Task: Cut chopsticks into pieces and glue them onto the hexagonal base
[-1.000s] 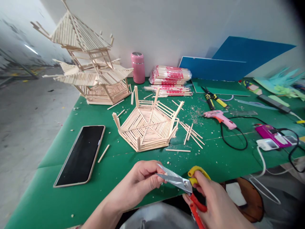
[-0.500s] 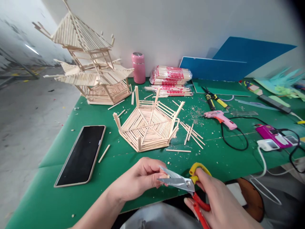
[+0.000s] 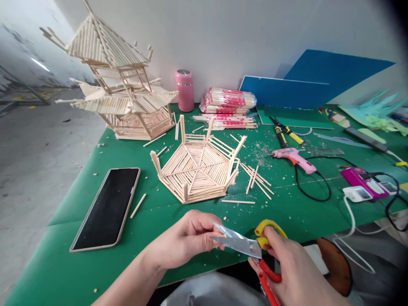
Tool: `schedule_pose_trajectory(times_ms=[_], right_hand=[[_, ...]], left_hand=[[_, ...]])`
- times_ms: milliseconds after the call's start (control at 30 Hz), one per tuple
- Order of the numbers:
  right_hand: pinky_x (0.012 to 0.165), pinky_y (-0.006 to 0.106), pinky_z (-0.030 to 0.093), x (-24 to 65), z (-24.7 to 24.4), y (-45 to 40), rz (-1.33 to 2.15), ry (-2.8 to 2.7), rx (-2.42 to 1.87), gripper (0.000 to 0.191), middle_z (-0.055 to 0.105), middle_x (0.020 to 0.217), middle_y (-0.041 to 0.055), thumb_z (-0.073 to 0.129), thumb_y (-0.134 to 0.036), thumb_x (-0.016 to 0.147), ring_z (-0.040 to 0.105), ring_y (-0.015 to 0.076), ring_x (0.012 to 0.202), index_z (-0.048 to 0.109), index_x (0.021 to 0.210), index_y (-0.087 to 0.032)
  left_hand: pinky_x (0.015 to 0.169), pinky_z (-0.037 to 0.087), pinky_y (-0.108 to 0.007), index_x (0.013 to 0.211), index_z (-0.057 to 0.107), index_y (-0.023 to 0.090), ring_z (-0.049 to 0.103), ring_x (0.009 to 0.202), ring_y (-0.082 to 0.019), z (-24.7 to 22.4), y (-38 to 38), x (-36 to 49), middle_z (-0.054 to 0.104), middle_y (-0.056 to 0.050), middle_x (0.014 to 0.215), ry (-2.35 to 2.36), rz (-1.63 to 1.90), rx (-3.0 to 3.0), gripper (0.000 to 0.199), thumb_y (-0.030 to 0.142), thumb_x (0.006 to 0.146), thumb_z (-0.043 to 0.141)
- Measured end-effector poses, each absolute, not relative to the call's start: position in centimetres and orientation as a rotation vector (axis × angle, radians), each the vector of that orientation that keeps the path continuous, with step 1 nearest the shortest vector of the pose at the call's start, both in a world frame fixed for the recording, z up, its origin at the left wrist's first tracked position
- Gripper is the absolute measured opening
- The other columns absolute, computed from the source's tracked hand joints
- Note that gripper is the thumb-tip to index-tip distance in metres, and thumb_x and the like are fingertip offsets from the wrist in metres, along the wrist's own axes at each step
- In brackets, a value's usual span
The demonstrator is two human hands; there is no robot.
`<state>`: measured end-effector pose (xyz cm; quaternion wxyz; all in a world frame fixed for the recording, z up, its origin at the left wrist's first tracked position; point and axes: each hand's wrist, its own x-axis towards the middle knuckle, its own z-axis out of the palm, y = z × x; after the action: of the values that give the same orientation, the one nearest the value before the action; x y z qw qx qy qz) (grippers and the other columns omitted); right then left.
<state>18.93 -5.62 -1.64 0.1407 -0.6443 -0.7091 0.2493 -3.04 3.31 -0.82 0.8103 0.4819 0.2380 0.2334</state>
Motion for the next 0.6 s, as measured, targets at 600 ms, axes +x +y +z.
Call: schedule_pose_trajectory(times_ms=[600], right_hand=[[0.055,0.02,0.051,17.5,-0.6,-5.0,1.056,-1.687,-1.732,0.015,0.06,0.066,-0.0011,0.052,-0.026,0.068,0.064,0.0148,0.064,0.041,0.078,-0.024]], left_hand=[[0.05,0.03,-0.02,0.07,0.069,0.013,0.042,0.052,-0.007,-2.5,2.5,-2.5,0.053,0.0,0.057,0.576,0.641,0.876,0.013,0.025,0.075,0.064]])
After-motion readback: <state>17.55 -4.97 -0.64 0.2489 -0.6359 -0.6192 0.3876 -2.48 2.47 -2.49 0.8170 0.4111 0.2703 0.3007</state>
